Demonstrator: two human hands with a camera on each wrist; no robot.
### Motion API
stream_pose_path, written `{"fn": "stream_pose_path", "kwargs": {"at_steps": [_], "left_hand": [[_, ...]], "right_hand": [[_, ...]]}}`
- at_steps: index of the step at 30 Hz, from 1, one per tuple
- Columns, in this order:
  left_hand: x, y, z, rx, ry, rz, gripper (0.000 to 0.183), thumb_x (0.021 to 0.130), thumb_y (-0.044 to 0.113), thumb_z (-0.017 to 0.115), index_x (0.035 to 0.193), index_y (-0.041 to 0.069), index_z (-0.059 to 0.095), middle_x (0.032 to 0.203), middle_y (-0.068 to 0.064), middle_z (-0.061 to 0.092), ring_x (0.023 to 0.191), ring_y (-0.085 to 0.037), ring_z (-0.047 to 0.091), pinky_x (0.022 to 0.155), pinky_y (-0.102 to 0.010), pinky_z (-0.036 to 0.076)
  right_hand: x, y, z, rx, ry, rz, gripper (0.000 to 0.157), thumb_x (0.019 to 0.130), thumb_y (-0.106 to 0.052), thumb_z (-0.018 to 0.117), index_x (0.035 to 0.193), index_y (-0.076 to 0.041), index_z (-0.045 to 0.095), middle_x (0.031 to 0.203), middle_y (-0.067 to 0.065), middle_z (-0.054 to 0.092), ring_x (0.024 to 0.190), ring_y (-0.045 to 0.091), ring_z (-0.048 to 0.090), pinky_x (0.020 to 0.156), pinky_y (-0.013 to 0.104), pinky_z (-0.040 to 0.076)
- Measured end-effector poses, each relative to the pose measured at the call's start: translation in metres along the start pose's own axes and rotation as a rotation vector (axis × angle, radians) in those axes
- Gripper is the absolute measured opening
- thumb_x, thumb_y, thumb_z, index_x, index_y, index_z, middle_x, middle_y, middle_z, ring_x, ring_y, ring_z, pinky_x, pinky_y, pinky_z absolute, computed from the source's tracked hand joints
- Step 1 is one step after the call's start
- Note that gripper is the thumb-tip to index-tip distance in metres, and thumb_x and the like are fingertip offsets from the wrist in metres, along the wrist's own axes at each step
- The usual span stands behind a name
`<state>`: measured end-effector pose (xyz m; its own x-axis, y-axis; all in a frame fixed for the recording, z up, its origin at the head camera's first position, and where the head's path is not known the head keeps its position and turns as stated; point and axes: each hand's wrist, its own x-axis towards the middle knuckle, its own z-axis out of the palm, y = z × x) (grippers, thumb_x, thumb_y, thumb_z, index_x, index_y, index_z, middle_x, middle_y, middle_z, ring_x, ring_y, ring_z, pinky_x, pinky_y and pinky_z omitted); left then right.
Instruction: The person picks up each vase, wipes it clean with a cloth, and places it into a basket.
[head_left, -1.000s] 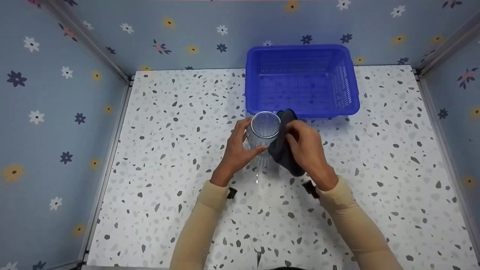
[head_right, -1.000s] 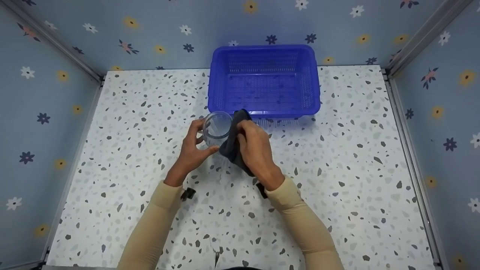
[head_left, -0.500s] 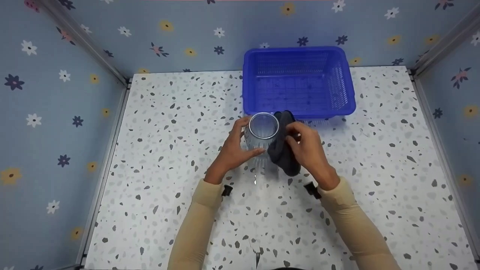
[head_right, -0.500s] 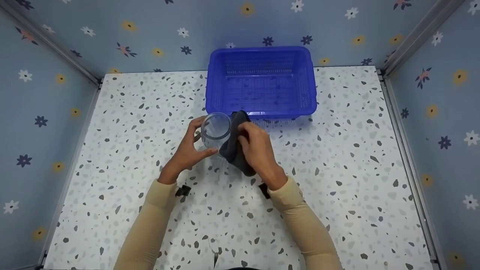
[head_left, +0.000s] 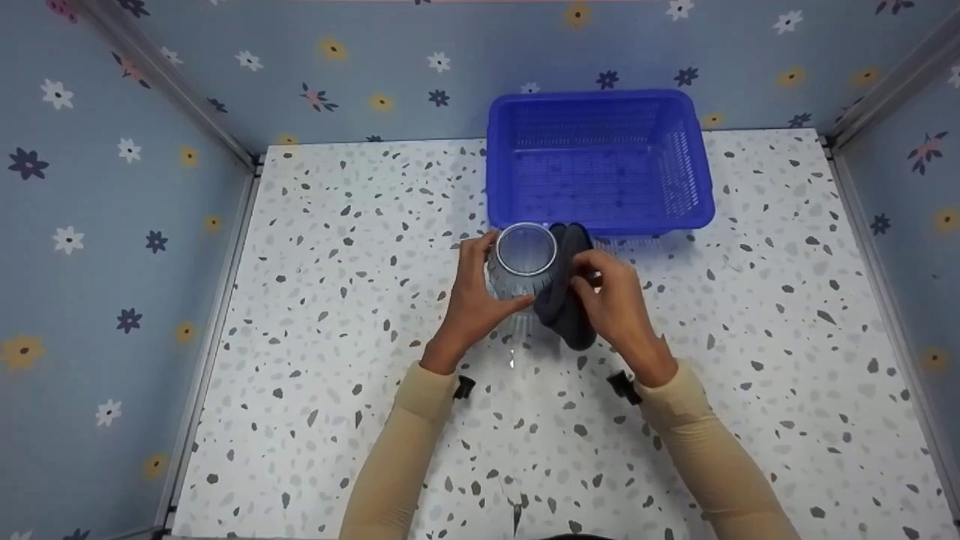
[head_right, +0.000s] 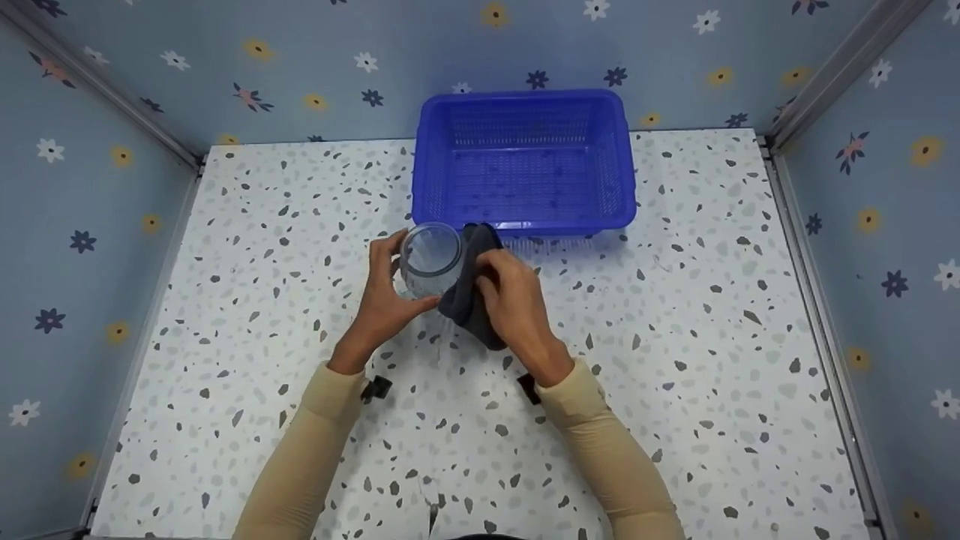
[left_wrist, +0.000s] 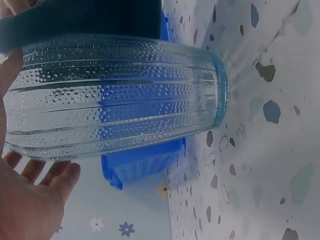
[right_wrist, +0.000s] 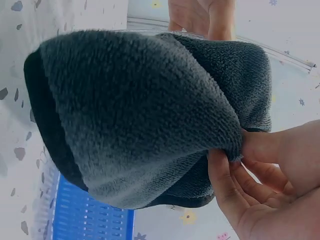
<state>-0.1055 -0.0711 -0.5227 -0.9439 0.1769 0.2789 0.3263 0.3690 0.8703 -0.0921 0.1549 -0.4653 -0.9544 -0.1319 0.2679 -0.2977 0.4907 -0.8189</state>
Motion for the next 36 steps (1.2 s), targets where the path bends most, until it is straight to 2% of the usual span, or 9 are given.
{"fn": "stream_pose_path", "kwargs": {"at_steps": [3,5,8,13,15,19,24,31,36], "left_hand": [[0.001,-0.003,-0.003,0.010,-0.044,0.030,0.102,0.080,0.039,0.092,0.160,0.008,0.037,0.156,-0.015,0.037,0.146,-0.027,0.041,0.119,-0.046,0.041],[0.002,-0.007,-0.007,-0.025,-0.096,0.057,0.099,0.084,0.039,0.088,0.161,0.006,0.034,0.165,-0.015,0.032,0.153,-0.026,0.034,0.122,-0.045,0.037],[0.005,-0.009,-0.012,-0.089,-0.144,0.048,0.095,0.087,0.032,0.087,0.160,0.004,0.033,0.168,-0.013,0.033,0.156,-0.024,0.032,0.125,-0.041,0.033],[0.005,-0.003,-0.008,-0.095,-0.084,-0.010,0.096,0.079,0.027,0.096,0.152,0.006,0.037,0.157,-0.011,0.045,0.147,-0.023,0.045,0.122,-0.035,0.038],[0.004,-0.003,-0.007,-0.057,-0.076,0.004,0.096,0.079,0.033,0.095,0.151,0.006,0.037,0.153,-0.013,0.045,0.144,-0.024,0.046,0.121,-0.037,0.040],[0.004,-0.006,-0.009,-0.012,-0.105,0.059,0.094,0.088,0.044,0.084,0.159,0.005,0.036,0.150,-0.016,0.041,0.141,-0.028,0.046,0.117,-0.045,0.042],[0.006,-0.006,-0.013,-0.053,-0.114,0.049,0.091,0.090,0.057,0.080,0.159,0.011,0.043,0.150,-0.013,0.040,0.139,-0.025,0.046,0.110,-0.047,0.047],[0.004,-0.002,-0.006,-0.077,-0.046,0.027,0.087,0.084,0.029,0.092,0.156,0.008,0.046,0.163,-0.009,0.044,0.148,-0.023,0.044,0.113,-0.046,0.047],[0.003,0.000,-0.002,-0.061,-0.003,0.031,0.091,0.080,0.030,0.096,0.154,0.009,0.047,0.158,-0.009,0.050,0.145,-0.023,0.049,0.112,-0.041,0.050]], "right_hand": [[-0.001,0.001,0.001,0.000,0.007,-0.008,0.019,0.091,0.017,0.069,0.107,0.008,0.071,0.103,0.021,0.074,0.091,0.035,0.073,0.077,0.047,0.061],[-0.001,0.002,0.001,0.001,0.008,-0.014,0.018,0.091,0.017,0.069,0.106,0.008,0.071,0.103,0.021,0.074,0.091,0.035,0.073,0.077,0.047,0.061],[-0.002,0.001,0.000,0.006,0.008,-0.010,0.018,0.091,0.017,0.069,0.107,0.008,0.071,0.103,0.022,0.074,0.092,0.035,0.073,0.077,0.047,0.061],[-0.003,-0.003,0.001,0.011,0.011,-0.011,0.019,0.092,0.017,0.068,0.108,0.008,0.071,0.104,0.021,0.073,0.093,0.033,0.072,0.078,0.047,0.060],[-0.004,-0.004,0.001,0.007,0.012,-0.013,0.019,0.092,0.017,0.068,0.109,0.008,0.071,0.104,0.021,0.073,0.092,0.033,0.072,0.077,0.047,0.060],[-0.004,-0.006,0.001,0.012,0.011,-0.007,0.019,0.093,0.017,0.068,0.109,0.007,0.071,0.104,0.021,0.073,0.092,0.034,0.072,0.077,0.048,0.061],[-0.003,-0.008,0.001,0.012,0.024,-0.003,0.018,0.092,0.016,0.069,0.107,0.008,0.071,0.103,0.021,0.074,0.091,0.033,0.072,0.078,0.047,0.061],[0.000,-0.013,0.001,-0.045,0.028,-0.016,0.016,0.093,0.009,0.075,0.109,0.005,0.074,0.106,0.020,0.074,0.092,0.031,0.072,0.079,0.044,0.062],[0.000,-0.015,0.003,-0.101,0.038,-0.025,0.016,0.094,0.008,0.074,0.110,0.006,0.073,0.110,0.021,0.073,0.100,0.035,0.072,0.087,0.047,0.062]]}}
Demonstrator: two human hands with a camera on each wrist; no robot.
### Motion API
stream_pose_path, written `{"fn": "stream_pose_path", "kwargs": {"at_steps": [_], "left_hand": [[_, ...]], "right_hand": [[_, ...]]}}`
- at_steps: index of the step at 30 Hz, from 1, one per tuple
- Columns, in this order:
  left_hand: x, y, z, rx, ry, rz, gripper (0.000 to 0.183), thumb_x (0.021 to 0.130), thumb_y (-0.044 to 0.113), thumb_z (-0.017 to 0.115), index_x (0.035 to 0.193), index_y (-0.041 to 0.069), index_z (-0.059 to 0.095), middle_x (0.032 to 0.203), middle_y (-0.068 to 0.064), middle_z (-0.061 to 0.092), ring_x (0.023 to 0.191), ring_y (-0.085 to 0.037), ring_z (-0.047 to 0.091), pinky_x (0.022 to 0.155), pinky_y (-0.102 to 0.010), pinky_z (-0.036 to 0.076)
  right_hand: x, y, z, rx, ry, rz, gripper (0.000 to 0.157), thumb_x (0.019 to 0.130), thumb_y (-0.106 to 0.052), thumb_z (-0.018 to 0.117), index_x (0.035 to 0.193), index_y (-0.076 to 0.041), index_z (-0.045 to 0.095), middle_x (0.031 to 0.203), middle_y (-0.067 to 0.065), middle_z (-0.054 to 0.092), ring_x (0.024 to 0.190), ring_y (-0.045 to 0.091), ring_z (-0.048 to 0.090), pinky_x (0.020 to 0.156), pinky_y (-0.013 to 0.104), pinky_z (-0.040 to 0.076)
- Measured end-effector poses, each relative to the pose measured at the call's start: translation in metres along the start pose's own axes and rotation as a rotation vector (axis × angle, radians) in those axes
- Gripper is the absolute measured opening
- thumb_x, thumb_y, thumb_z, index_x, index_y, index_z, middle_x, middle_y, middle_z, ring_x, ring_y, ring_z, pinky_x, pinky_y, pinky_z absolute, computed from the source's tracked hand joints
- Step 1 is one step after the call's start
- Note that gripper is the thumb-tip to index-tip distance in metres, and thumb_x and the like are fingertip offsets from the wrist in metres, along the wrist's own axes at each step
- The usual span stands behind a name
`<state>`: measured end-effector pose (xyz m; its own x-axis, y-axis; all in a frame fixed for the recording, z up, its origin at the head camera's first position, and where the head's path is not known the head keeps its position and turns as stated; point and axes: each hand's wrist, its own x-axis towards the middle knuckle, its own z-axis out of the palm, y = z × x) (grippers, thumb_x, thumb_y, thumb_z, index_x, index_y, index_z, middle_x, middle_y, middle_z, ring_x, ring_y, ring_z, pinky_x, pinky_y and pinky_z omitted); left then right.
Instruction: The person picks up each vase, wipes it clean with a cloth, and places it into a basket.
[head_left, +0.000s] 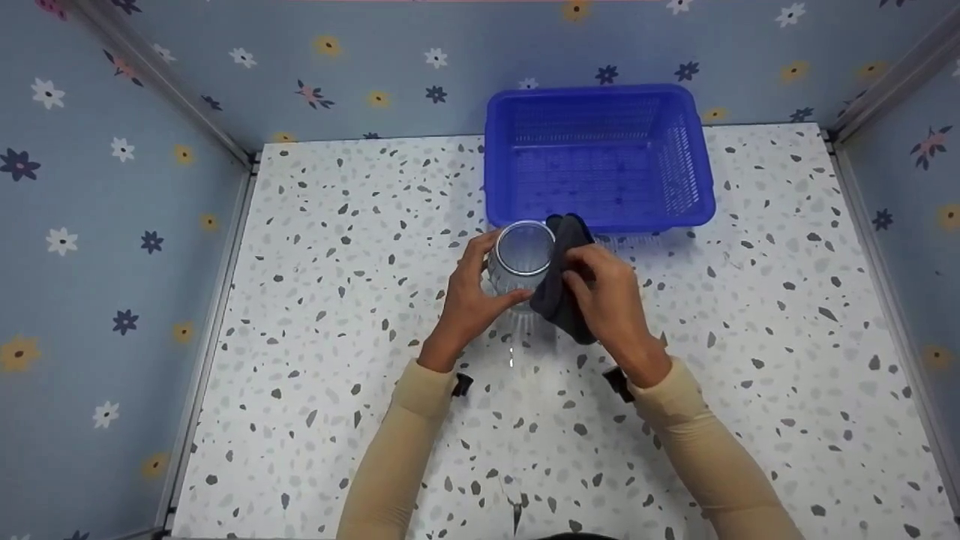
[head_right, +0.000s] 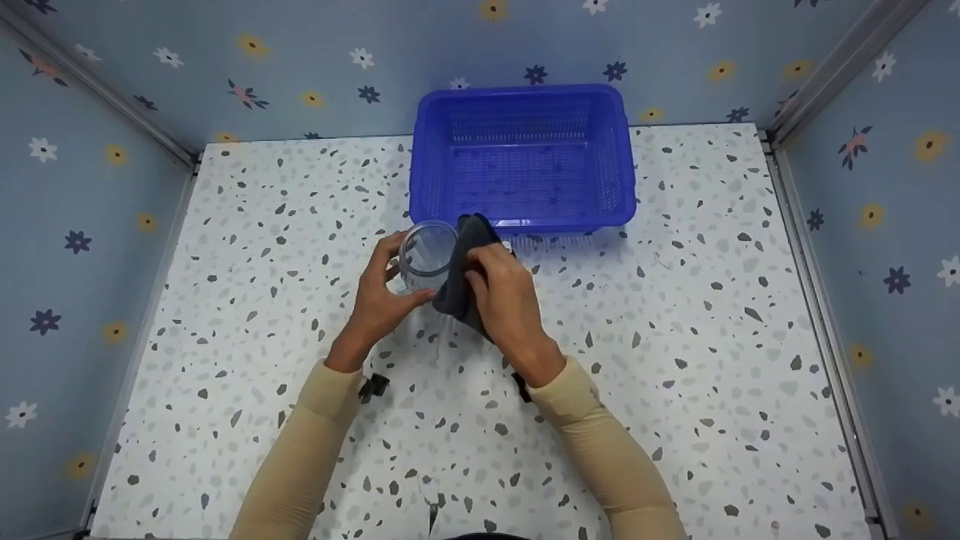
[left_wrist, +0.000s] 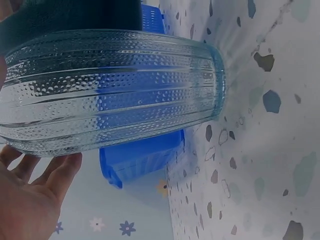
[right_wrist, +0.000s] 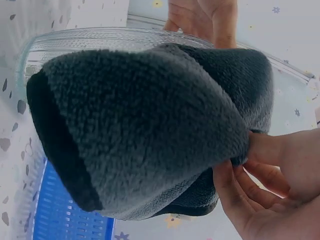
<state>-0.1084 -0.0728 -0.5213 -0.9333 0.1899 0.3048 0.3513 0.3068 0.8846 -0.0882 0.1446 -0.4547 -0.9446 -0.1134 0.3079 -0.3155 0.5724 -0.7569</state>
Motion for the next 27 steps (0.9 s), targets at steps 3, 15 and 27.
{"fn": "stream_pose_path", "kwargs": {"at_steps": [3,15,27], "left_hand": [[0.001,0.000,-0.001,0.008,-0.009,0.004,0.092,0.078,0.029,0.097,0.153,0.008,0.048,0.157,-0.009,0.050,0.144,-0.024,0.050,0.111,-0.040,0.051],[0.002,-0.001,-0.004,-0.005,-0.018,0.006,0.090,0.077,0.028,0.097,0.149,0.005,0.049,0.157,-0.012,0.051,0.142,-0.028,0.053,0.108,-0.048,0.053],[0.001,-0.002,-0.002,0.006,-0.017,-0.009,0.091,0.077,0.029,0.097,0.150,0.007,0.049,0.156,-0.010,0.052,0.142,-0.025,0.053,0.109,-0.042,0.053]], "right_hand": [[0.000,-0.001,0.001,-0.032,0.015,-0.021,0.015,0.094,0.009,0.072,0.109,0.006,0.073,0.109,0.022,0.073,0.102,0.037,0.072,0.090,0.049,0.061],[-0.004,0.015,0.007,-0.008,0.018,-0.024,0.014,0.093,0.013,0.071,0.106,0.008,0.071,0.102,0.022,0.072,0.087,0.034,0.072,0.076,0.047,0.061],[-0.014,0.050,0.024,-0.010,-0.039,0.029,0.017,0.089,0.018,0.069,0.102,0.007,0.070,0.099,0.023,0.072,0.090,0.038,0.071,0.076,0.050,0.060]]}}
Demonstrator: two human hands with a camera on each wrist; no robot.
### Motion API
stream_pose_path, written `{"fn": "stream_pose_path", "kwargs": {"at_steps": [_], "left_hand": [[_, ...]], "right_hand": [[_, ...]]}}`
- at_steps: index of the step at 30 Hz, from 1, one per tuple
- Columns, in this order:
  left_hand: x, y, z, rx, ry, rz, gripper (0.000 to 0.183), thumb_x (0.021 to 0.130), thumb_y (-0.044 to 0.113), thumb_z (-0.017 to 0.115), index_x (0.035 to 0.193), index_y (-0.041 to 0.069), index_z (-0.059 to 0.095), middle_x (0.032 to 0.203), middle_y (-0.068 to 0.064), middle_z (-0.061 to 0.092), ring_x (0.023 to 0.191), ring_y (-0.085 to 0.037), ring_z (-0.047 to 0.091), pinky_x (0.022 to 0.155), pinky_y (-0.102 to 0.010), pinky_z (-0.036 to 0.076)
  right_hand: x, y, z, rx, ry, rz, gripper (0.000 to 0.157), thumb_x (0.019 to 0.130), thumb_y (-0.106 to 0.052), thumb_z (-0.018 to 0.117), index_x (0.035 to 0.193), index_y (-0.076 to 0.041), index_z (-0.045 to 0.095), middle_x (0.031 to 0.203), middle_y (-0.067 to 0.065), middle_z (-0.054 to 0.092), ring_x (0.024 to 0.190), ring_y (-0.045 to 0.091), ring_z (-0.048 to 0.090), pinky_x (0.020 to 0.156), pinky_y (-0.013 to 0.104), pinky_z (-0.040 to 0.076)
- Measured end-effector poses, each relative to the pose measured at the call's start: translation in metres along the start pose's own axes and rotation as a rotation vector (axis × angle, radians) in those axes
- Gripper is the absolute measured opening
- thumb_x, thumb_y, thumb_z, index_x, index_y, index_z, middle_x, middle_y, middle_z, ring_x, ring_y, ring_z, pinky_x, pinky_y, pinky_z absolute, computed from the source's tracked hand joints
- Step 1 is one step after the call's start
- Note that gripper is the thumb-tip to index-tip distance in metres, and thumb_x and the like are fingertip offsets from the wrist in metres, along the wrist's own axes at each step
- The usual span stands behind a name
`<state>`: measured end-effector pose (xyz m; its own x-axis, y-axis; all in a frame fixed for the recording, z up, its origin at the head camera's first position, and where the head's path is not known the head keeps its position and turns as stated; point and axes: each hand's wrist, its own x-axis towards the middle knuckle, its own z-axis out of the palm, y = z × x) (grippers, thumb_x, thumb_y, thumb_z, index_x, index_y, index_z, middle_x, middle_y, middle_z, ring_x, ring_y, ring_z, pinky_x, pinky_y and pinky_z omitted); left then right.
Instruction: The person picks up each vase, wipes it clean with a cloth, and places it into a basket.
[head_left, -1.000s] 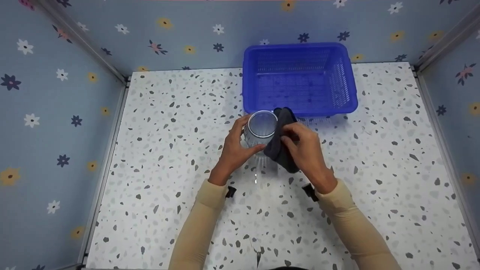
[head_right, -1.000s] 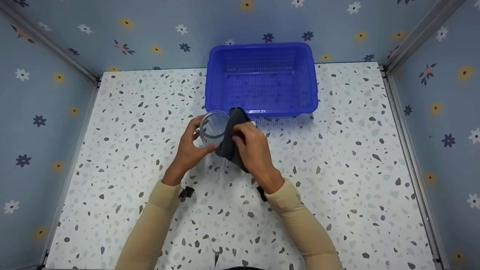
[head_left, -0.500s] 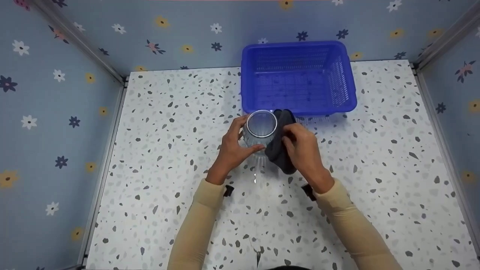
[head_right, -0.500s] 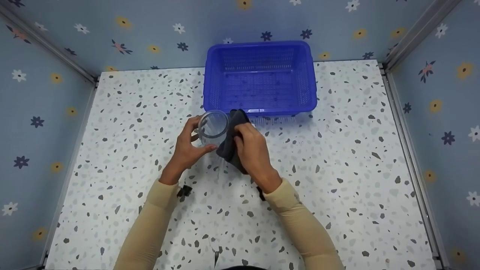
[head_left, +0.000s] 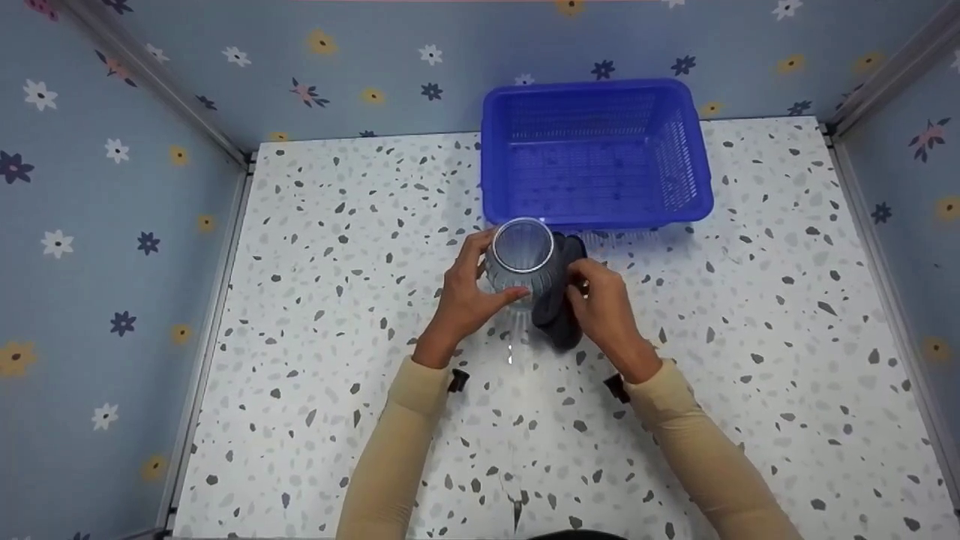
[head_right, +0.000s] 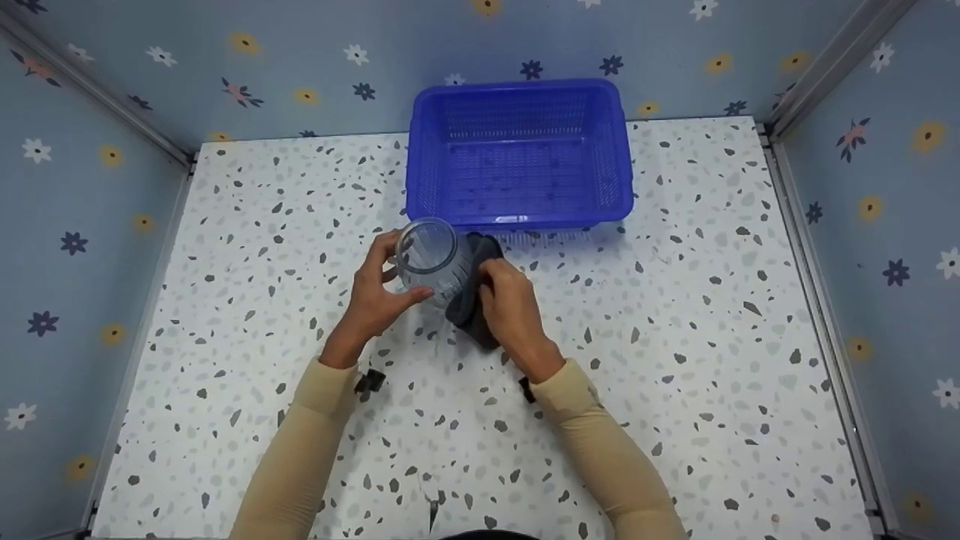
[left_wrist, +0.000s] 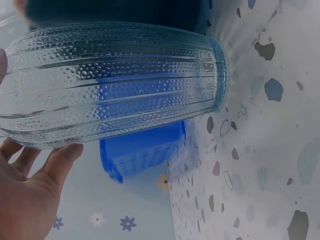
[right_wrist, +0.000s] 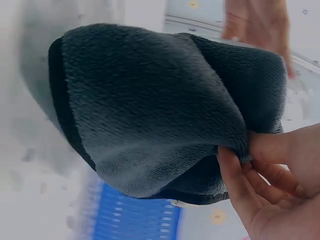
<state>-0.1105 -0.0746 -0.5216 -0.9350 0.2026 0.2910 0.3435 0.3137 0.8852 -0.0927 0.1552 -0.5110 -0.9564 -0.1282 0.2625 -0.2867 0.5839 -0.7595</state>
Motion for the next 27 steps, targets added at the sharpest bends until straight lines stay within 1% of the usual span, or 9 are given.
{"fn": "stream_pose_path", "kwargs": {"at_steps": [3,5,9,13,17,21,27], "left_hand": [[0.000,0.000,0.000,0.016,-0.004,-0.010,0.092,0.078,0.030,0.097,0.151,0.007,0.048,0.157,-0.010,0.051,0.142,-0.025,0.053,0.111,-0.037,0.052],[0.000,0.001,0.000,0.017,-0.006,-0.021,0.091,0.078,0.029,0.097,0.151,0.007,0.048,0.157,-0.010,0.051,0.143,-0.027,0.053,0.111,-0.037,0.051],[-0.001,0.002,-0.001,-0.001,-0.010,-0.029,0.089,0.079,0.026,0.096,0.151,0.006,0.048,0.157,-0.010,0.050,0.144,-0.027,0.051,0.113,-0.039,0.050],[-0.001,0.001,-0.001,0.000,-0.015,-0.026,0.089,0.080,0.030,0.096,0.151,0.008,0.047,0.157,-0.009,0.050,0.144,-0.026,0.051,0.113,-0.037,0.049],[-0.001,0.001,-0.001,0.001,-0.011,-0.024,0.089,0.079,0.031,0.096,0.151,0.009,0.047,0.157,-0.008,0.050,0.144,-0.026,0.052,0.113,-0.036,0.049],[-0.001,0.001,0.000,-0.006,-0.014,-0.025,0.090,0.079,0.031,0.096,0.151,0.008,0.047,0.157,-0.009,0.050,0.143,-0.027,0.052,0.113,-0.035,0.049],[-0.001,0.001,0.000,-0.022,-0.014,-0.044,0.091,0.078,0.029,0.097,0.152,0.009,0.047,0.156,-0.008,0.050,0.143,-0.026,0.052,0.113,-0.038,0.050]], "right_hand": [[-0.001,0.015,0.012,-0.035,-0.049,0.036,0.016,0.088,0.017,0.069,0.100,0.006,0.071,0.098,0.022,0.072,0.093,0.039,0.070,0.082,0.052,0.057],[-0.001,0.023,0.019,-0.058,-0.086,0.057,0.016,0.089,0.016,0.069,0.100,0.006,0.072,0.098,0.023,0.073,0.095,0.040,0.069,0.085,0.054,0.056],[0.000,0.034,0.029,-0.082,-0.143,0.087,0.015,0.090,0.015,0.067,0.099,0.004,0.072,0.096,0.023,0.072,0.094,0.041,0.070,0.083,0.055,0.056],[0.001,0.038,0.032,-0.090,-0.155,0.090,0.014,0.090,0.014,0.067,0.098,0.003,0.072,0.094,0.022,0.073,0.093,0.041,0.070,0.082,0.055,0.055],[0.000,0.036,0.030,-0.071,-0.161,0.091,0.015,0.090,0.014,0.067,0.100,0.004,0.072,0.095,0.021,0.073,0.093,0.039,0.070,0.083,0.055,0.055],[0.000,0.030,0.024,-0.049,-0.171,0.118,0.015,0.090,0.014,0.068,0.101,0.005,0.073,0.096,0.020,0.073,0.093,0.036,0.069,0.084,0.054,0.055],[0.002,0.013,0.009,-0.023,-0.137,0.127,0.014,0.089,0.013,0.071,0.100,0.005,0.073,0.096,0.021,0.074,0.094,0.038,0.070,0.085,0.053,0.056]]}}
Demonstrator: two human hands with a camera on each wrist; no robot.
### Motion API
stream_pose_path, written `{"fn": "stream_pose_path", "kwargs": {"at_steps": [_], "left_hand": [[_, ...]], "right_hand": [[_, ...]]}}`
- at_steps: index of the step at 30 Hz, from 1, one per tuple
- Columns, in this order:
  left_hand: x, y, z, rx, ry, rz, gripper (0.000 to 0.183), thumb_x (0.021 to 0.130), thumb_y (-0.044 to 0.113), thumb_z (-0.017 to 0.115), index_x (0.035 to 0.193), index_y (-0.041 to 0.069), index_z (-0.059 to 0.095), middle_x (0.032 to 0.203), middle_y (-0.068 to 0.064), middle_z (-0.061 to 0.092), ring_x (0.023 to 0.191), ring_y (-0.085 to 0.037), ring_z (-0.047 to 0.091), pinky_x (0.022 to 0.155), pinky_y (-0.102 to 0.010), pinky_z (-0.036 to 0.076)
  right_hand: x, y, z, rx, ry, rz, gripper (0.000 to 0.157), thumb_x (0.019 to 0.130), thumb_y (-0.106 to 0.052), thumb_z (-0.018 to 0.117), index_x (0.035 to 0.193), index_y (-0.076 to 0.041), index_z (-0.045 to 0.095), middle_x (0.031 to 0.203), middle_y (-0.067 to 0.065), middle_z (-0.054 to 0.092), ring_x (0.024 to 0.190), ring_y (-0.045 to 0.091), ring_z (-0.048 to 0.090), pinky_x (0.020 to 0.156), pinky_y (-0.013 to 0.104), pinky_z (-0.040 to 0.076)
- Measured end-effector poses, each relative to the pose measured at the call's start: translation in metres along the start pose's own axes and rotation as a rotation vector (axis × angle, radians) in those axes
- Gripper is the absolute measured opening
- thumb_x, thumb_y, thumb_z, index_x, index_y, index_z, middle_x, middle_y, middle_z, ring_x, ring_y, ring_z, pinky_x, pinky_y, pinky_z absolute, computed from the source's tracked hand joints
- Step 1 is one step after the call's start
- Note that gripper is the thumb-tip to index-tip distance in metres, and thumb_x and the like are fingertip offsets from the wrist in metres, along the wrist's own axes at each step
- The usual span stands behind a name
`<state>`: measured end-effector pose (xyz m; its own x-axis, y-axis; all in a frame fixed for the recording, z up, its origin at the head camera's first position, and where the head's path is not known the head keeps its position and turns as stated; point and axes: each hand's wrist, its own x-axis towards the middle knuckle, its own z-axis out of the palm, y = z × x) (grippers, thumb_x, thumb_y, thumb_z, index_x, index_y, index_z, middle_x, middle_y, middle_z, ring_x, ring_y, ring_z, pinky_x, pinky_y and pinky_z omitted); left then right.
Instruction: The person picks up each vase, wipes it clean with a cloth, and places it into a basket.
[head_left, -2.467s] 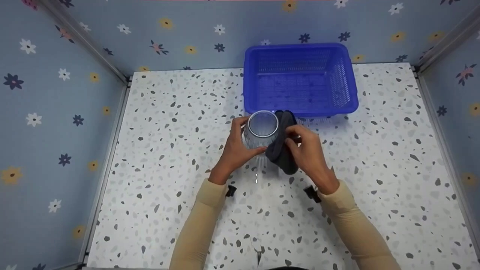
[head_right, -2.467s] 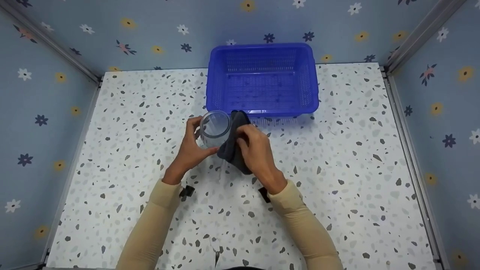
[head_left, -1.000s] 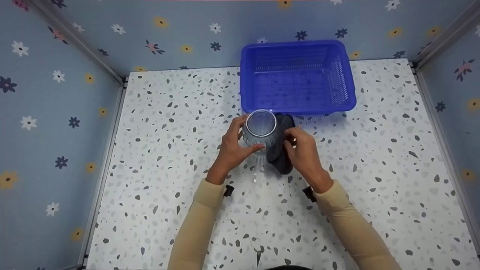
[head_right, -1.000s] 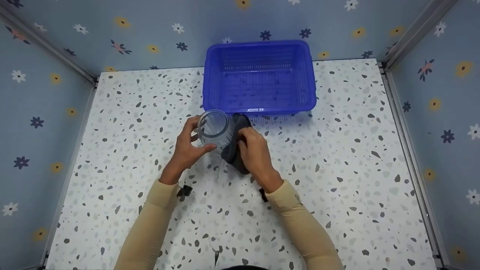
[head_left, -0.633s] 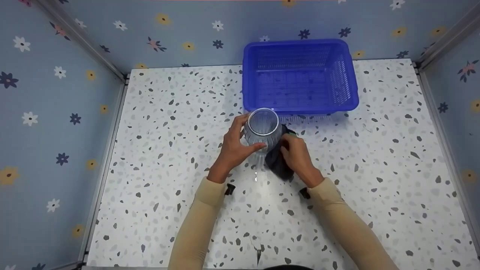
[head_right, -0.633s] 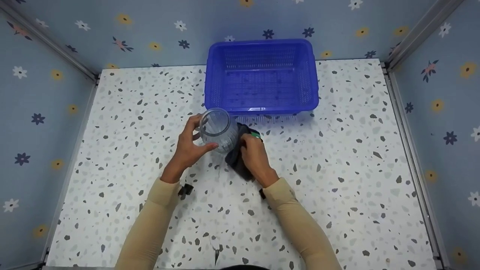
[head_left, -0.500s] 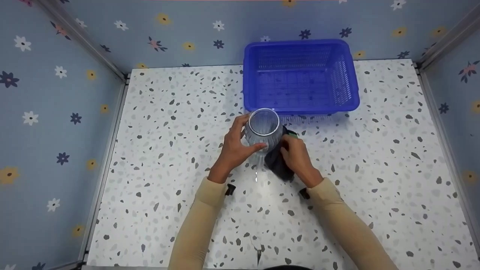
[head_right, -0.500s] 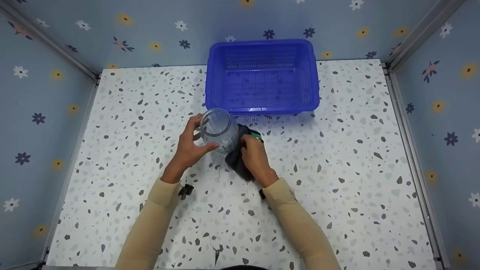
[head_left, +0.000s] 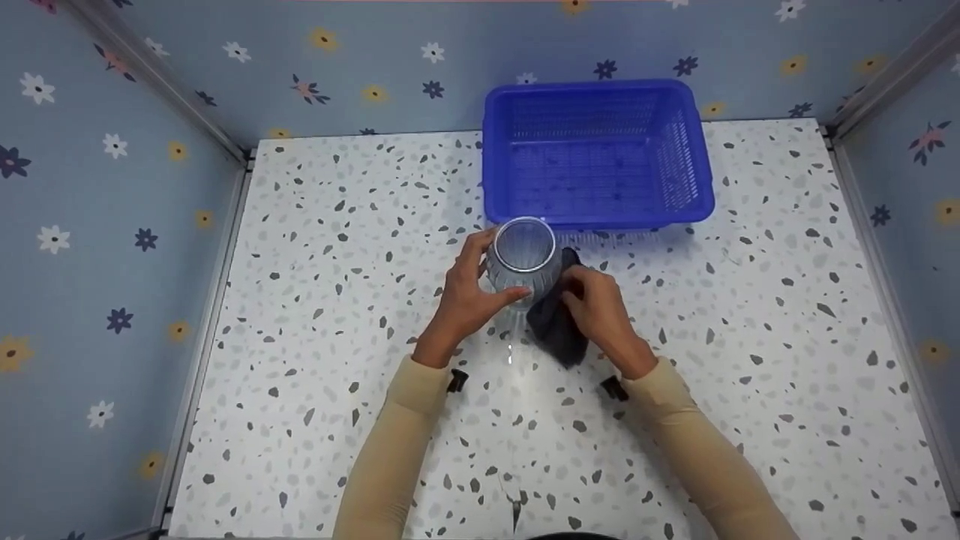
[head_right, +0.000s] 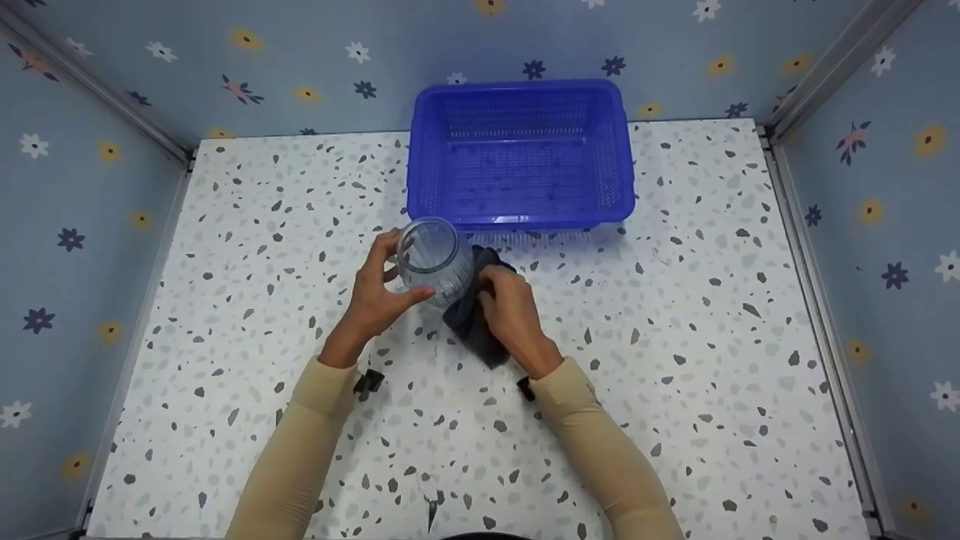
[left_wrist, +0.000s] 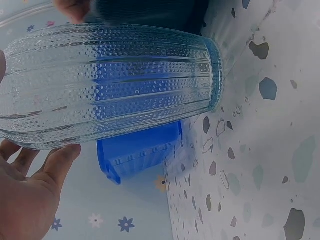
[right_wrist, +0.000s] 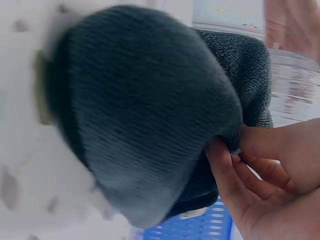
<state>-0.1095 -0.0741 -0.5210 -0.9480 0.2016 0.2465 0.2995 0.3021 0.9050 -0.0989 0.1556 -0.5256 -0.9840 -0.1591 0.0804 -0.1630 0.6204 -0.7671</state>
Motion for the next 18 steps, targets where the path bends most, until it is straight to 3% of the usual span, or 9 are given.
{"fn": "stream_pose_path", "kwargs": {"at_steps": [11,18], "left_hand": [[0.000,-0.003,0.000,-0.031,-0.002,0.019,0.092,0.079,0.027,0.096,0.153,0.008,0.046,0.157,-0.009,0.049,0.144,-0.025,0.051,0.115,-0.040,0.048],[-0.001,-0.003,-0.001,-0.027,-0.010,0.032,0.093,0.080,0.029,0.095,0.156,0.009,0.044,0.157,-0.008,0.049,0.146,-0.022,0.048,0.115,-0.042,0.047]], "right_hand": [[-0.006,-0.024,-0.018,0.061,0.130,-0.069,0.015,0.089,0.015,0.071,0.101,0.006,0.072,0.095,0.021,0.073,0.086,0.034,0.069,0.072,0.044,0.054],[-0.007,-0.038,-0.023,0.101,0.205,-0.119,0.015,0.088,0.016,0.071,0.100,0.007,0.073,0.096,0.020,0.073,0.084,0.029,0.068,0.072,0.035,0.054]]}}
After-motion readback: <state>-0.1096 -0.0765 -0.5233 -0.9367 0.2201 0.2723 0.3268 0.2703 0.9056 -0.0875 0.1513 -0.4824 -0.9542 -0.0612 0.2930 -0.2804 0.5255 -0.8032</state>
